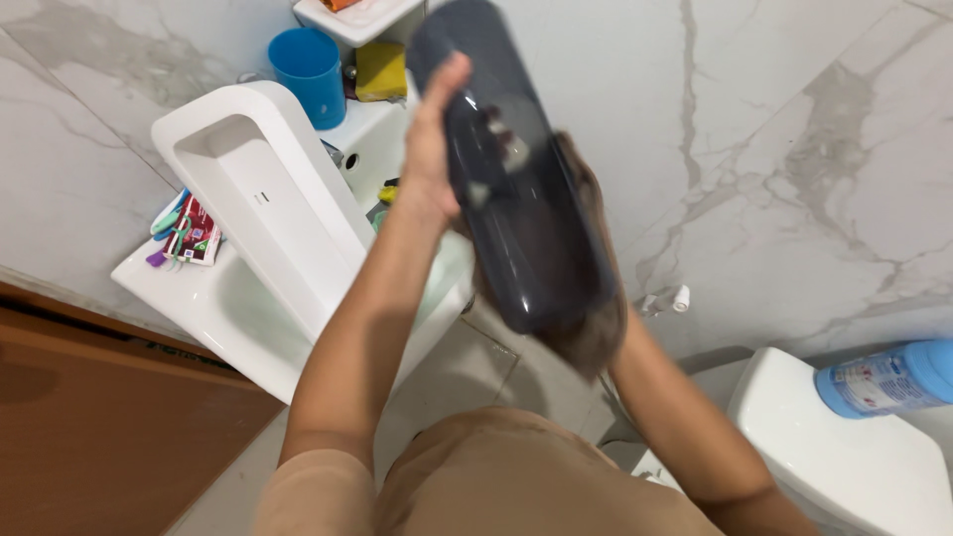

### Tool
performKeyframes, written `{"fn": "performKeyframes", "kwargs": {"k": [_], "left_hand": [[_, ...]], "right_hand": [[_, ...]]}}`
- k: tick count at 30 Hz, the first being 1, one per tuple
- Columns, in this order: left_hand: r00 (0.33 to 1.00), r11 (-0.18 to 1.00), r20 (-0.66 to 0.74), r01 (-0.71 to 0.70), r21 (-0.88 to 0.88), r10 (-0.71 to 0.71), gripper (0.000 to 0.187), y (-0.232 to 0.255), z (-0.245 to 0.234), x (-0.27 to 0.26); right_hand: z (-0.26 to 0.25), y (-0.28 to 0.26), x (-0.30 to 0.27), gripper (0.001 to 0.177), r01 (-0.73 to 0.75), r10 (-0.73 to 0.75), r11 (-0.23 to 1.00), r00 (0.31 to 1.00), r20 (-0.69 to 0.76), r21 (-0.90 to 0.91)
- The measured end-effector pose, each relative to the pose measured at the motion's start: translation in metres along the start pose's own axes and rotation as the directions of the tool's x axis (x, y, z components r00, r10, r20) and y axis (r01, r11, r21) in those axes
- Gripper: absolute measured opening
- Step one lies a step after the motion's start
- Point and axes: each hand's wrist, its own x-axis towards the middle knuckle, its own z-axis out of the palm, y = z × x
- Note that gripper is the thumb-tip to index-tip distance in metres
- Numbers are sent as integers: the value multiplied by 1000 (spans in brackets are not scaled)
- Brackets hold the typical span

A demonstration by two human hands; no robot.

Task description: The person disassembles a wall-mounted soap dispenser, rinses the container under the tap, wipes it dry with a cloth, and wipes the white housing. They then scrub a small section of the tiled wall with a yellow sponge and rinse the sponge.

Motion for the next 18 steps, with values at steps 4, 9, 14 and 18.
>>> {"fn": "performKeyframes", "kwargs": {"k": [4, 9, 14, 18], "left_hand": [[998, 1000, -68, -7, 26, 9, 83, 1, -1, 3], [991, 993, -128, -12, 121, 27, 79, -36, 8, -10], [972, 995, -232, -12, 96, 34, 71, -49, 6, -8], [992, 995, -90, 90, -32, -92, 63, -36, -18, 9]], "right_hand": [[-1, -11, 4, 53, 90, -93, 977, 996, -6, -195], [-29, -9, 24, 52, -315, 308, 942, 948, 73, 118], [-45, -27, 6, 49, -690, 650, 709, 719, 247, 143], [-37, -55, -20, 51, -748, 755, 493, 621, 209, 444]]}}
